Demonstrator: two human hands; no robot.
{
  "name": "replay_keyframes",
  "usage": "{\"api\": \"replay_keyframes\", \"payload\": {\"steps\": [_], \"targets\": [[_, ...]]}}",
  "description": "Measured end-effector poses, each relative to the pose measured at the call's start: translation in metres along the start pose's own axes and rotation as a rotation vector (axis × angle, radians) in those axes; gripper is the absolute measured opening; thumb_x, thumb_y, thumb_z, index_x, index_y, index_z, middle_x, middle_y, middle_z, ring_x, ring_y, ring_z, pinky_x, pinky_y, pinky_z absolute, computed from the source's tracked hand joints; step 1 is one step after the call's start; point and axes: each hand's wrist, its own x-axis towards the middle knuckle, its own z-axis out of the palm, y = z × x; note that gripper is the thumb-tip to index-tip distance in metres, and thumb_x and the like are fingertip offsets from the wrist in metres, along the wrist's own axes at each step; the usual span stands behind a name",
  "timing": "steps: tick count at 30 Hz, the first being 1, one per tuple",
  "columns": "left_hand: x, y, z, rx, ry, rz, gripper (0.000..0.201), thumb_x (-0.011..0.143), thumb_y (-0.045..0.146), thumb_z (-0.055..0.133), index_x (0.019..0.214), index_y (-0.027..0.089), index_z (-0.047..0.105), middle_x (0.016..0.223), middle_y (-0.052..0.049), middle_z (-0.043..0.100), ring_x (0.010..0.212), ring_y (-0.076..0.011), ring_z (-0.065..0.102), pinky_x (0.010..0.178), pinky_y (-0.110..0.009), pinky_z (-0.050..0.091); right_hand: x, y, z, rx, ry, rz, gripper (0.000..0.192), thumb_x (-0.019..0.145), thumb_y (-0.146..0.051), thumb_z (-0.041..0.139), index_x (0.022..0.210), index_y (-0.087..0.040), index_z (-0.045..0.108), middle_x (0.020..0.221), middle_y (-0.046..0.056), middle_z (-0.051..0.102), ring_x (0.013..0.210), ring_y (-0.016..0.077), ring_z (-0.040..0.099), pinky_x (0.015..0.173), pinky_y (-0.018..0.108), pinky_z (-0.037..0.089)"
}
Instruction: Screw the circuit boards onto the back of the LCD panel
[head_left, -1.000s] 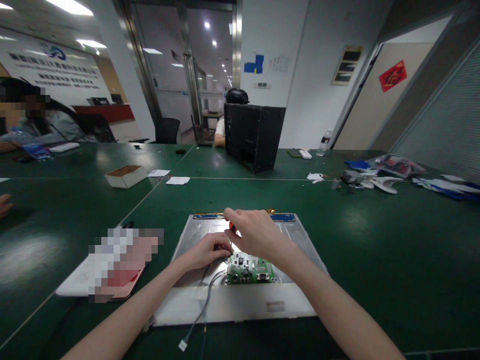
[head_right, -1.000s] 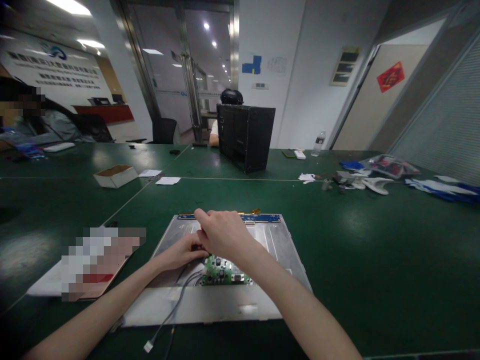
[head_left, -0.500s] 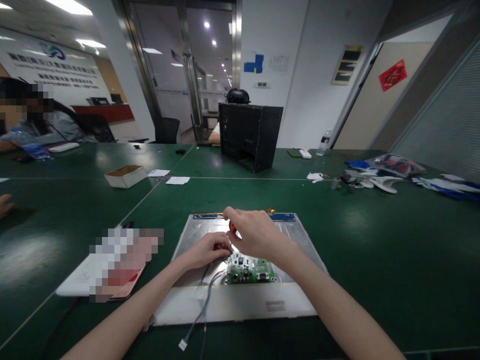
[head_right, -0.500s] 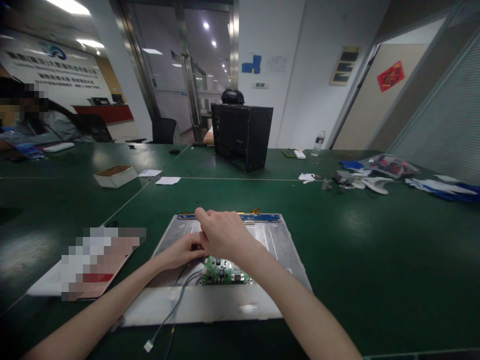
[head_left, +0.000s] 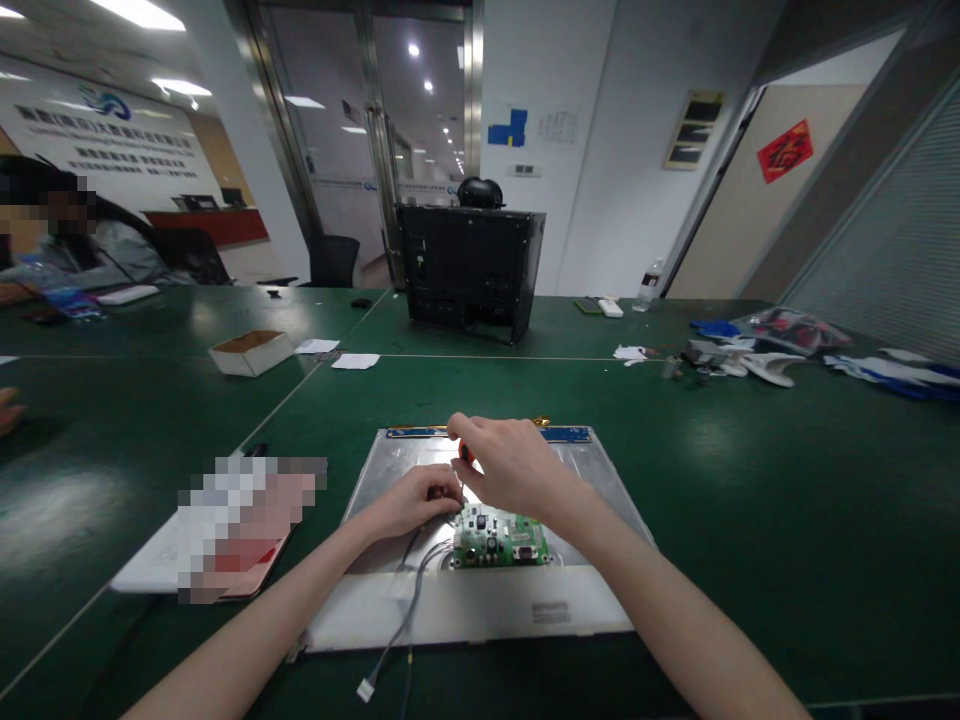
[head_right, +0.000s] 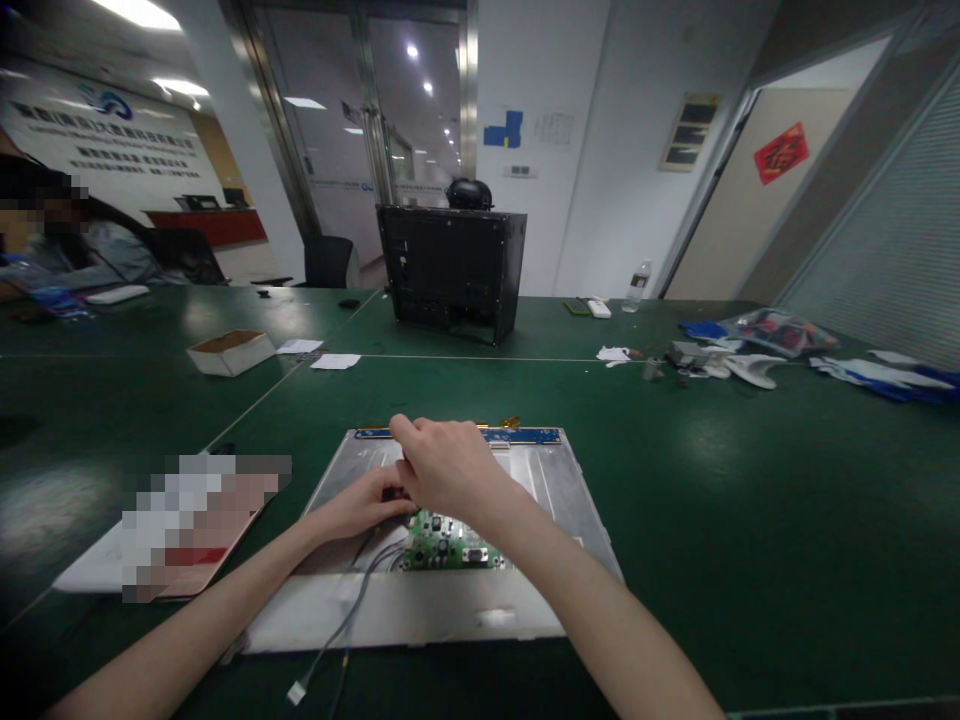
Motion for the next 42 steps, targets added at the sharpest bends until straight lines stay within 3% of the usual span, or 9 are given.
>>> {"api": "replay_keyframes", "payload": {"steps": [17, 27, 42], "targets": [[0.001, 0.0013, -0.0016, -0.031, -0.043, -0.009, 0.009, 0.083, 0.02, 0.056, 0.084, 0.016, 0.065, 0.078, 0.0, 0.063, 0.069, -0.0126, 0.056, 0.065, -0.023, 0.044, 0.0008, 0.0, -0.0006, -0.003, -0.029, -0.006, 0.016, 0.084, -0.03, 0.048, 0.096, -0.02, 0.048, 0.081, 0.002, 0.065, 0.063, 0.0138, 0.055, 0.05, 0.026, 0.02], [0.0012, 0.0018, -0.0034, -0.003, -0.033, 0.021, 0.009, 0.082, 0.021, 0.057, 0.084, 0.016, 0.065, 0.079, -0.001, 0.063, 0.074, -0.0137, 0.057, 0.068, -0.025, 0.045, 0.0012, -0.0002, 0.0007, 0.01, -0.032, 0.006, 0.021, 0.083, -0.023, 0.044, 0.103, -0.019, 0.047, 0.088, 0.005, 0.065, 0.066, 0.0141, 0.055, 0.051, 0.027, 0.022], [-0.0002, -0.0002, -0.0032, 0.05, -0.017, -0.013, 0.009, 0.079, 0.022, 0.059, 0.084, 0.016, 0.064, 0.075, 0.0, 0.06, 0.069, -0.0133, 0.053, 0.062, -0.023, 0.042, 0.0019, 0.0012, -0.0017, 0.02, -0.001, 0.023, 0.021, 0.083, -0.028, 0.045, 0.102, -0.019, 0.049, 0.082, 0.003, 0.066, 0.066, 0.0141, 0.056, 0.052, 0.026, 0.023]]}}
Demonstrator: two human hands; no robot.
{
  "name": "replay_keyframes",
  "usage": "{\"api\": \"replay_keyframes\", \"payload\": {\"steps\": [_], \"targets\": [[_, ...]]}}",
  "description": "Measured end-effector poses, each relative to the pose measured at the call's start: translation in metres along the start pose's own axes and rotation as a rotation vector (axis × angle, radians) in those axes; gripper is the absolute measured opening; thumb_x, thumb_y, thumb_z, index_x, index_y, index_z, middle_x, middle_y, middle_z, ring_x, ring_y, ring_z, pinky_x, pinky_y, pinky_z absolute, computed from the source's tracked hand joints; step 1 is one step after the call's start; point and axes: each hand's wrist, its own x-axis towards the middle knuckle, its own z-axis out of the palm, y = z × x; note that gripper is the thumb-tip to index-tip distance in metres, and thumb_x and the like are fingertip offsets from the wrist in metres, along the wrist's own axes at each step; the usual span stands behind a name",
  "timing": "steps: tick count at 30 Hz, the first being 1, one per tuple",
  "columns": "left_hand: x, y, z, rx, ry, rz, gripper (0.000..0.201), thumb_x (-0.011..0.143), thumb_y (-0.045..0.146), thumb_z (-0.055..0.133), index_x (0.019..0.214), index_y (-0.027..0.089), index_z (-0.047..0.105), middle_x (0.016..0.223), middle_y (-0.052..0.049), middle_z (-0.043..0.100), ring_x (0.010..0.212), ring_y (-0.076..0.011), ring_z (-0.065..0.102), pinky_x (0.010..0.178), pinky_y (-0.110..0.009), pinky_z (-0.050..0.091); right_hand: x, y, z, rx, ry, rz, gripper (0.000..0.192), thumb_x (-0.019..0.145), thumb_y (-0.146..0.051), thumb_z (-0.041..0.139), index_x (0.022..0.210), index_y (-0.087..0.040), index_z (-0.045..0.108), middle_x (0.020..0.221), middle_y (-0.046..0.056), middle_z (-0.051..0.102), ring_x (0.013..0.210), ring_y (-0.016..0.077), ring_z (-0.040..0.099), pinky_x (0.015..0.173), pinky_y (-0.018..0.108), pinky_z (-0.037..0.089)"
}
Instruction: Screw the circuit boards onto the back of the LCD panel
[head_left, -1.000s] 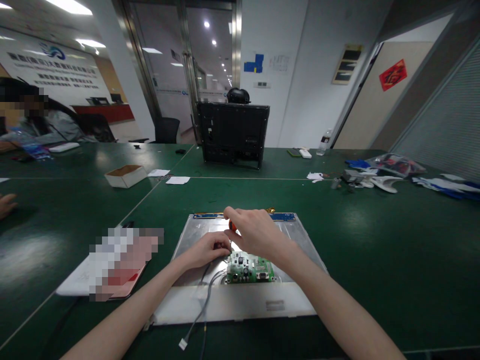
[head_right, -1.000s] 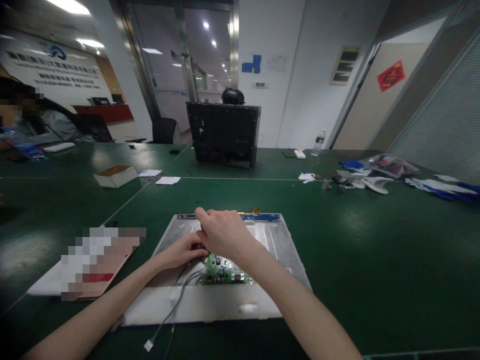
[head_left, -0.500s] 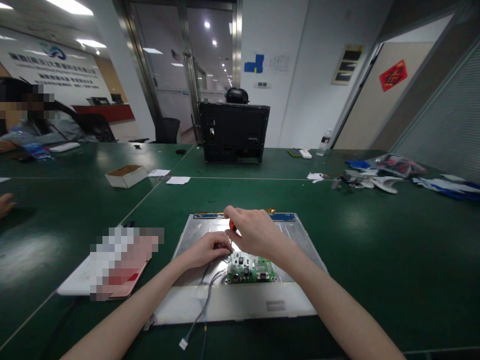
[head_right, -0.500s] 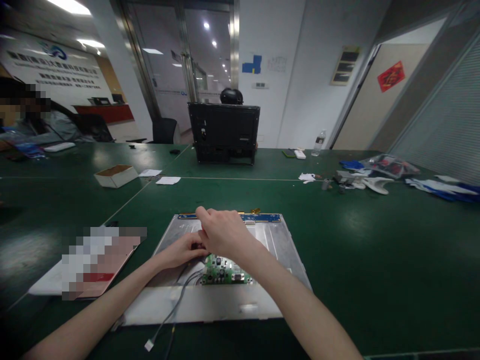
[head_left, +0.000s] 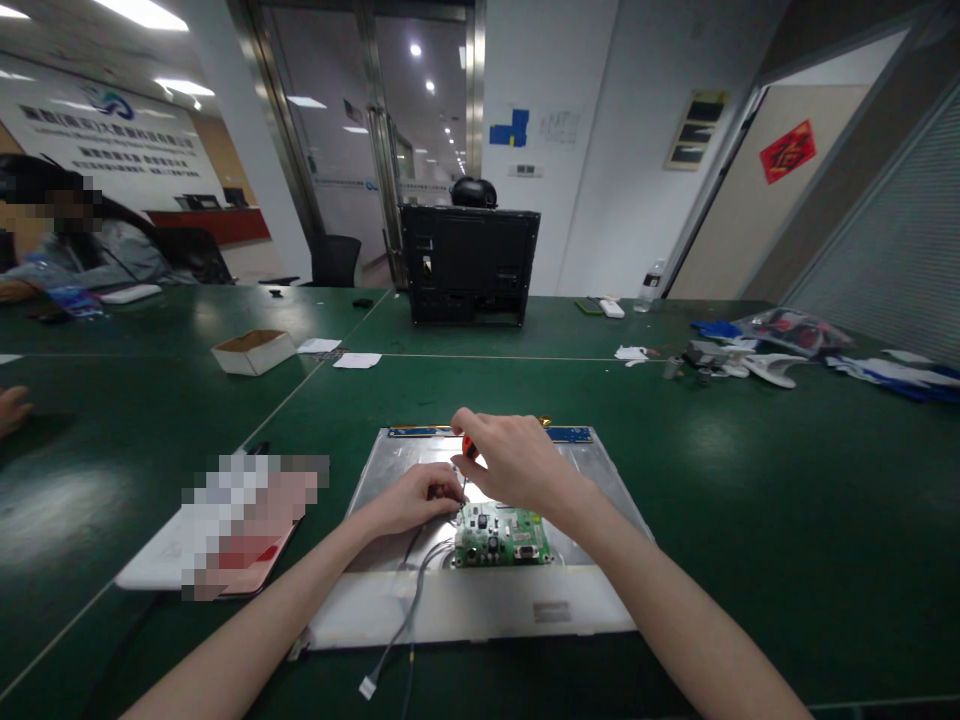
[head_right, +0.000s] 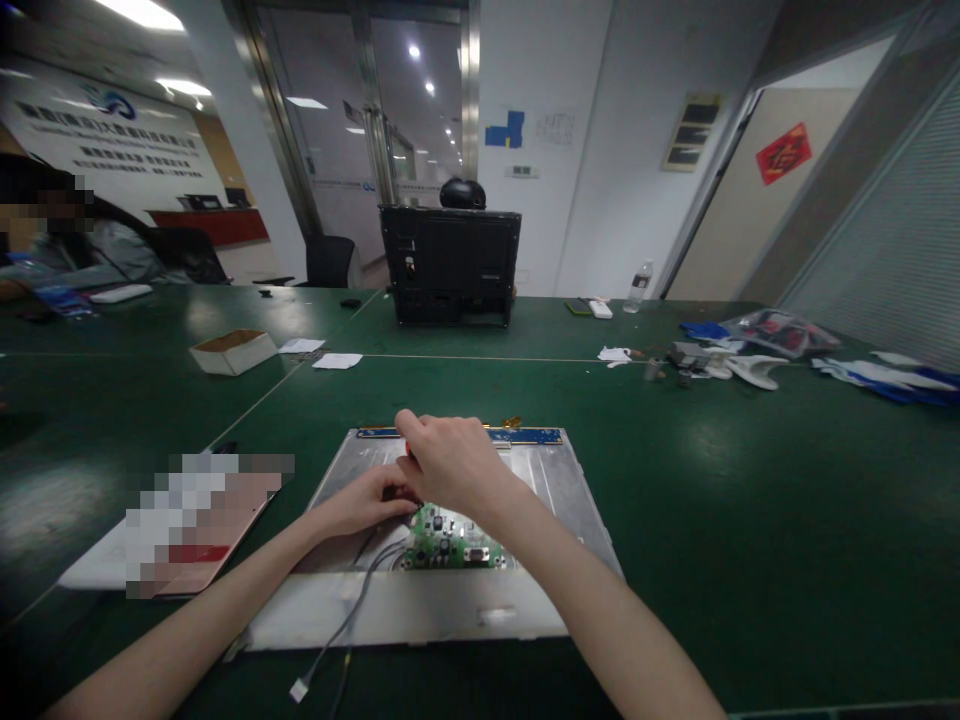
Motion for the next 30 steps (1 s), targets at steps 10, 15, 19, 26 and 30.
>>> {"api": "replay_keyframes", "payload": {"steps": [10, 15, 19, 26, 30], "targets": [[0.0, 0.001, -0.001, 0.048, 0.038, 0.008, 0.011, 0.08, 0.015, 0.053, 0.087, 0.015, 0.062, 0.08, -0.001, 0.061, 0.071, -0.013, 0.055, 0.064, -0.023, 0.043, 0.0, 0.008, -0.01, -0.018, 0.024, 0.033, 0.02, 0.082, -0.029, 0.048, 0.1, -0.021, 0.048, 0.084, 0.002, 0.066, 0.067, 0.0137, 0.056, 0.052, 0.026, 0.023], [0.001, 0.004, 0.0, 0.101, 0.145, 0.017, 0.009, 0.084, 0.018, 0.051, 0.087, 0.016, 0.059, 0.083, -0.002, 0.062, 0.076, -0.0147, 0.056, 0.069, -0.025, 0.044, -0.002, 0.015, -0.019, -0.028, 0.053, 0.072, 0.02, 0.083, -0.032, 0.048, 0.1, -0.021, 0.046, 0.083, 0.001, 0.065, 0.067, 0.0143, 0.057, 0.052, 0.026, 0.022], [0.001, 0.004, 0.003, 0.211, 0.212, 0.119, 0.013, 0.085, 0.016, 0.05, 0.091, 0.017, 0.061, 0.09, -0.005, 0.062, 0.084, -0.0168, 0.056, 0.077, -0.029, 0.044, -0.004, 0.018, -0.022, -0.028, 0.075, 0.083, 0.019, 0.084, -0.033, 0.049, 0.099, -0.022, 0.045, 0.082, 0.001, 0.065, 0.069, 0.0152, 0.058, 0.052, 0.025, 0.023], [0.004, -0.003, 0.005, 0.32, 0.106, 0.263, 0.03, 0.087, 0.009, 0.044, 0.106, 0.022, 0.063, 0.114, -0.007, 0.061, 0.109, -0.021, 0.051, 0.096, -0.039, 0.038, -0.005, 0.018, -0.024, -0.033, 0.08, 0.082, 0.02, 0.083, -0.033, 0.051, 0.099, -0.022, 0.046, 0.081, 0.0, 0.065, 0.067, 0.0145, 0.057, 0.053, 0.026, 0.023], [0.005, -0.002, 0.005, 0.348, 0.102, 0.26, 0.03, 0.087, 0.008, 0.042, 0.105, 0.021, 0.063, 0.109, -0.006, 0.064, 0.106, -0.0202, 0.053, 0.095, -0.038, 0.038, -0.006, 0.018, -0.025, -0.025, 0.083, 0.079, 0.02, 0.083, -0.032, 0.051, 0.099, -0.022, 0.047, 0.081, 0.0, 0.065, 0.068, 0.0148, 0.058, 0.053, 0.026, 0.023]]}}
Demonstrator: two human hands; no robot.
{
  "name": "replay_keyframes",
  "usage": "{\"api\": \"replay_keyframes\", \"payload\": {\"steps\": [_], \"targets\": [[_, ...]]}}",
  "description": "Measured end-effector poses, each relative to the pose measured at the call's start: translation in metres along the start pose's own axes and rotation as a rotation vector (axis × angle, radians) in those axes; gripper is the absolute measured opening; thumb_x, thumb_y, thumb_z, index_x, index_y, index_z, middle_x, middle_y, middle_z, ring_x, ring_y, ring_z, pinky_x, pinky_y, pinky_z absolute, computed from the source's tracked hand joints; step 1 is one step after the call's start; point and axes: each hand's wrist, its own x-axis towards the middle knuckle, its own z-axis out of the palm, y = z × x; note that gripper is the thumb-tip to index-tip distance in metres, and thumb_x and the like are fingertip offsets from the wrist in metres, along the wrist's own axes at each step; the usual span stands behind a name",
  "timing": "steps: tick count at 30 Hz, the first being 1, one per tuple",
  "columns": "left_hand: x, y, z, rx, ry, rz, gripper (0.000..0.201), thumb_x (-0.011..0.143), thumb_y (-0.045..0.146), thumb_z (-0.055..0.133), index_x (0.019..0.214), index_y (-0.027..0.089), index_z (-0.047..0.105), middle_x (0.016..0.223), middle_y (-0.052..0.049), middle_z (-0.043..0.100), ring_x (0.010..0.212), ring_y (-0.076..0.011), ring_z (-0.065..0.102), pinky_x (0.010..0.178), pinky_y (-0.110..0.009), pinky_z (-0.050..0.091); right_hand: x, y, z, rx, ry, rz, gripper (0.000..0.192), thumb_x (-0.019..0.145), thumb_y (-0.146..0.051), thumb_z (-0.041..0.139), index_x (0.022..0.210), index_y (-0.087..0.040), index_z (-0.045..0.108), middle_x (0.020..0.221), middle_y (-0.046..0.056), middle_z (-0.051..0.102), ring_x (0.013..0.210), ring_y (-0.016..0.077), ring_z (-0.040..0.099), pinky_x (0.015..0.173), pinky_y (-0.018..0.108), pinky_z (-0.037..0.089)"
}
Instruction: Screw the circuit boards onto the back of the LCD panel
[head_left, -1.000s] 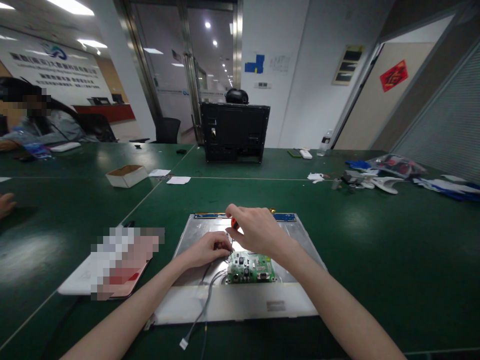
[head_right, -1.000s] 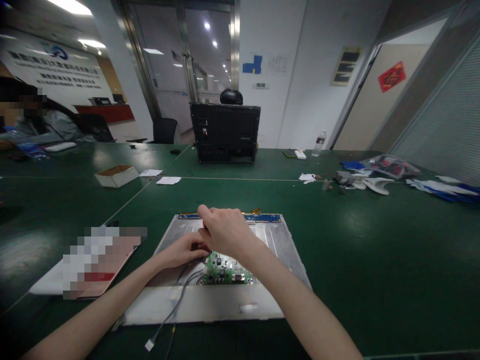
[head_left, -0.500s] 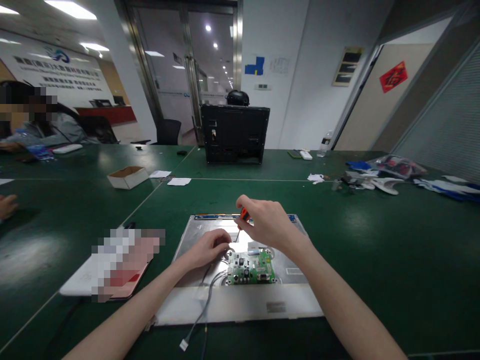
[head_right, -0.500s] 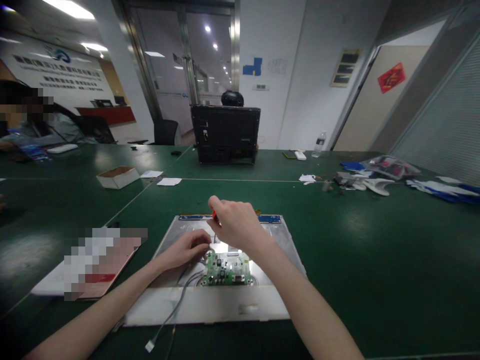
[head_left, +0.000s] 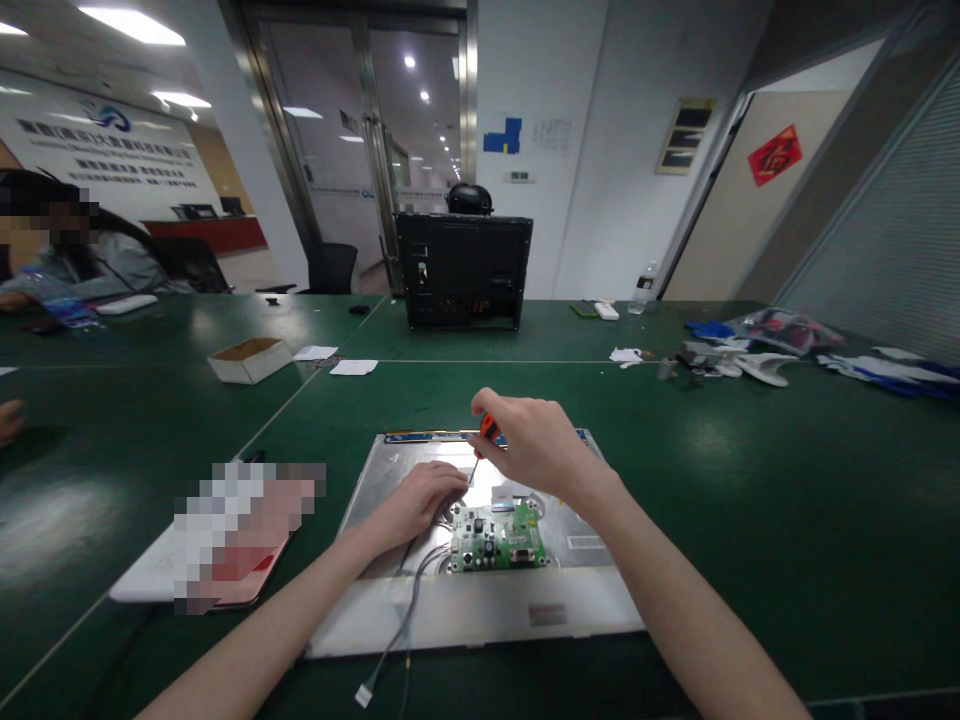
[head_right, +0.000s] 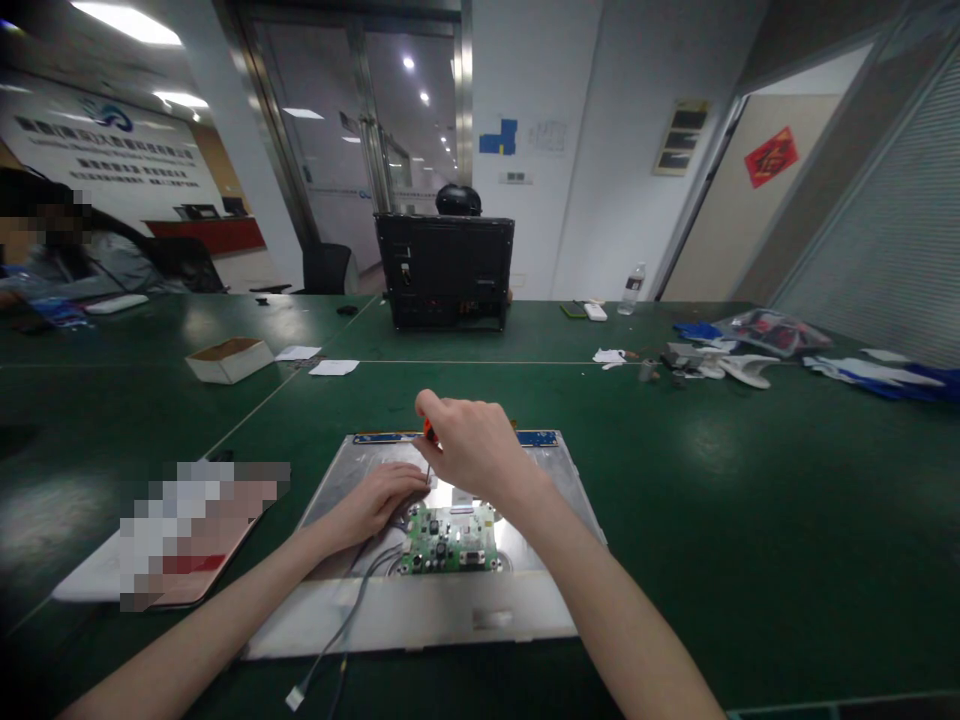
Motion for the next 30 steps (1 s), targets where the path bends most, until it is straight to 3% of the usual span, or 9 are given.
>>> {"api": "replay_keyframes", "payload": {"steps": [12, 21, 25, 30], "targets": [[-0.003, -0.006, -0.001, 0.121, 0.164, -0.09, 0.011, 0.084, 0.014, 0.054, 0.088, 0.017, 0.063, 0.089, -0.005, 0.063, 0.087, -0.0188, 0.056, 0.081, -0.033, 0.041, -0.002, 0.0, -0.002, 0.009, 0.017, -0.015, 0.019, 0.082, -0.033, 0.052, 0.097, -0.022, 0.047, 0.082, -0.001, 0.066, 0.069, 0.0153, 0.059, 0.052, 0.025, 0.023], [-0.003, 0.0, -0.01, 0.195, 0.12, -0.067, 0.016, 0.089, 0.017, 0.048, 0.095, 0.018, 0.063, 0.091, -0.005, 0.065, 0.089, -0.0184, 0.057, 0.082, -0.033, 0.041, -0.007, 0.003, -0.008, 0.029, 0.01, -0.028, 0.021, 0.082, -0.033, 0.051, 0.1, -0.022, 0.048, 0.081, 0.0, 0.066, 0.069, 0.0155, 0.059, 0.053, 0.025, 0.026], [-0.003, 0.018, -0.025, 0.188, 0.13, -0.098, 0.017, 0.091, 0.019, 0.045, 0.095, 0.017, 0.062, 0.09, -0.005, 0.066, 0.086, -0.018, 0.057, 0.08, -0.032, 0.043, -0.009, 0.004, -0.013, 0.041, 0.006, -0.023, 0.021, 0.082, -0.032, 0.052, 0.1, -0.022, 0.049, 0.08, 0.0, 0.067, 0.068, 0.015, 0.059, 0.054, 0.025, 0.026], [-0.018, 0.058, -0.034, 0.178, 0.057, -0.139, 0.017, 0.09, 0.019, 0.045, 0.091, 0.018, 0.062, 0.088, -0.005, 0.064, 0.084, -0.0178, 0.057, 0.076, -0.029, 0.044, -0.009, 0.004, -0.016, 0.041, -0.011, -0.03, 0.024, 0.082, -0.035, 0.054, 0.102, -0.022, 0.049, 0.081, 0.0, 0.067, 0.069, 0.0156, 0.06, 0.055, 0.025, 0.028]]}}
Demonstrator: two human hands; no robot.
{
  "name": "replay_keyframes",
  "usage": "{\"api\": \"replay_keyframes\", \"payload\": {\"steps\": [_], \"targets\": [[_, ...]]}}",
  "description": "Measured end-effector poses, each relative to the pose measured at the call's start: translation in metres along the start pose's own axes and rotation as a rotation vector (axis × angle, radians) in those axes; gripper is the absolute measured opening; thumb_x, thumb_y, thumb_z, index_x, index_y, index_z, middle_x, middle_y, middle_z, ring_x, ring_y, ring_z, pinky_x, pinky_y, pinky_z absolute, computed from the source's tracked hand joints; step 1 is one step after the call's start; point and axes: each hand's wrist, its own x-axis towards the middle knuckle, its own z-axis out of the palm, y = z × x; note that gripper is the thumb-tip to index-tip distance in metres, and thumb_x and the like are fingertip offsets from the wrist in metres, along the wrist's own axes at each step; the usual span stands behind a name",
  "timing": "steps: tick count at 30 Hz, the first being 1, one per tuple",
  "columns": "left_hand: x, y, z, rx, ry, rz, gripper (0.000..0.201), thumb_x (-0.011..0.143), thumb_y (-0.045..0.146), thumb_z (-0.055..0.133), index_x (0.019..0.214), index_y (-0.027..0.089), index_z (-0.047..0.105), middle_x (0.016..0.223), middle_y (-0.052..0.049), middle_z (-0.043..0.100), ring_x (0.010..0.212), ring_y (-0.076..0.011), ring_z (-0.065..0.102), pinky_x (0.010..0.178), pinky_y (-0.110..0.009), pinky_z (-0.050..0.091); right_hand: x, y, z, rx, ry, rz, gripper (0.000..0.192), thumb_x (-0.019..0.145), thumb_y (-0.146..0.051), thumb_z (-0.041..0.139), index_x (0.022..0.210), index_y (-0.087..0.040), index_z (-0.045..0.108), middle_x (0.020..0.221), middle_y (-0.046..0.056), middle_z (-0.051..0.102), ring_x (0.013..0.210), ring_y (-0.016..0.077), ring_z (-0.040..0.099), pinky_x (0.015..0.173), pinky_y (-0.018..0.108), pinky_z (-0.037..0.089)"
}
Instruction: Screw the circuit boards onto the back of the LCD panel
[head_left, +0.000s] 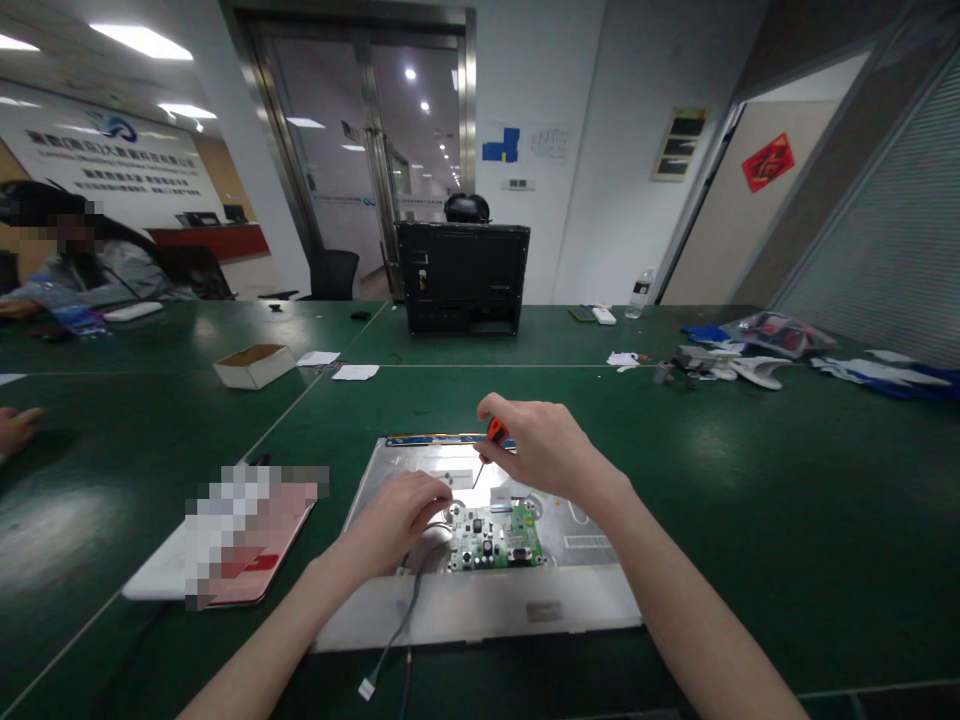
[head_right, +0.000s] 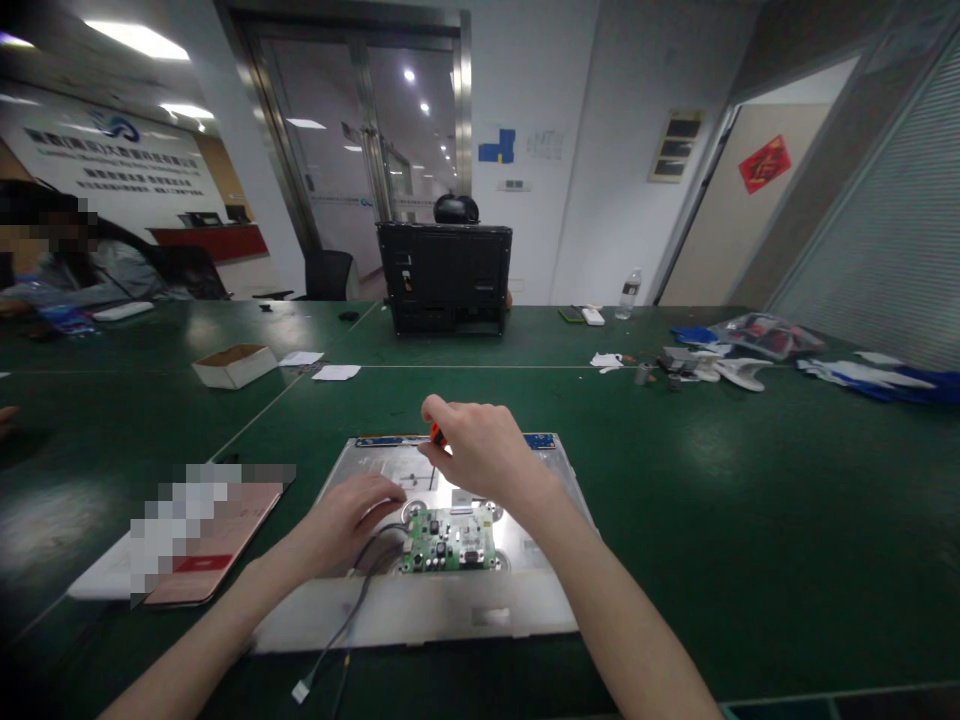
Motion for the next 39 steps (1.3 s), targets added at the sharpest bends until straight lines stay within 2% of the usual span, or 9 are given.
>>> {"api": "replay_keyframes", "payload": {"steps": [3, 6, 13, 20, 27, 33, 39], "targets": [[-0.018, 0.019, 0.005, -0.001, -0.005, -0.091, 0.018, 0.089, 0.02, 0.045, 0.088, 0.018, 0.063, 0.09, -0.005, 0.062, 0.083, -0.0178, 0.058, 0.072, -0.028, 0.044, 0.0, -0.001, 0.0, 0.001, -0.012, -0.008, 0.025, 0.082, -0.036, 0.055, 0.103, -0.022, 0.049, 0.082, 0.0, 0.067, 0.07, 0.0157, 0.06, 0.055, 0.026, 0.028], [-0.034, 0.03, 0.02, -0.053, -0.01, -0.168, 0.019, 0.089, 0.018, 0.044, 0.088, 0.019, 0.063, 0.09, -0.006, 0.062, 0.082, -0.018, 0.059, 0.071, -0.027, 0.045, 0.0, -0.002, 0.001, -0.001, -0.019, -0.014, 0.025, 0.082, -0.035, 0.056, 0.102, -0.023, 0.049, 0.082, 0.0, 0.068, 0.072, 0.016, 0.061, 0.056, 0.026, 0.029], [-0.049, 0.039, 0.042, -0.123, 0.061, -0.265, 0.022, 0.087, 0.012, 0.042, 0.09, 0.019, 0.062, 0.091, -0.007, 0.063, 0.085, -0.0199, 0.06, 0.074, -0.029, 0.046, -0.004, -0.005, 0.001, -0.002, -0.059, -0.037, 0.024, 0.082, -0.035, 0.057, 0.101, -0.023, 0.049, 0.082, -0.001, 0.068, 0.069, 0.0151, 0.06, 0.053, 0.025, 0.028], [-0.05, 0.041, 0.055, -0.078, 0.053, -0.248, 0.022, 0.087, 0.012, 0.041, 0.087, 0.02, 0.061, 0.089, -0.006, 0.062, 0.083, -0.02, 0.06, 0.072, -0.03, 0.046, -0.015, -0.005, 0.002, 0.015, -0.092, -0.02, 0.023, 0.082, -0.035, 0.058, 0.1, -0.023, 0.051, 0.081, -0.002, 0.066, 0.066, 0.0138, 0.058, 0.052, 0.025, 0.026], [-0.049, 0.038, 0.064, 0.02, 0.088, -0.245, 0.02, 0.087, 0.011, 0.042, 0.086, 0.02, 0.06, 0.088, -0.006, 0.061, 0.081, -0.0208, 0.06, 0.07, -0.03, 0.047, -0.021, -0.002, 0.009, 0.124, -0.145, -0.045, 0.023, 0.083, -0.032, 0.058, 0.102, -0.022, 0.05, 0.079, -0.001, 0.066, 0.067, 0.0138, 0.058, 0.057, 0.025, 0.031], [-0.047, 0.035, 0.067, 0.079, 0.094, -0.226, 0.019, 0.087, 0.011, 0.043, 0.086, 0.02, 0.059, 0.086, -0.006, 0.061, 0.078, -0.0197, 0.06, 0.067, -0.029, 0.047, -0.019, -0.003, 0.004, 0.115, -0.159, -0.064, 0.023, 0.083, -0.034, 0.059, 0.101, -0.023, 0.051, 0.08, -0.001, 0.067, 0.068, 0.0152, 0.06, 0.056, 0.025, 0.031], [-0.05, 0.033, 0.07, 0.074, 0.097, -0.208, 0.023, 0.085, 0.008, 0.04, 0.089, 0.02, 0.059, 0.089, -0.006, 0.059, 0.081, -0.0208, 0.058, 0.072, -0.031, 0.047, -0.013, -0.014, -0.005, 0.079, -0.172, -0.119, 0.025, 0.082, -0.034, 0.06, 0.102, -0.023, 0.052, 0.082, -0.001, 0.067, 0.07, 0.0153, 0.06, 0.056, 0.025, 0.031]]}}
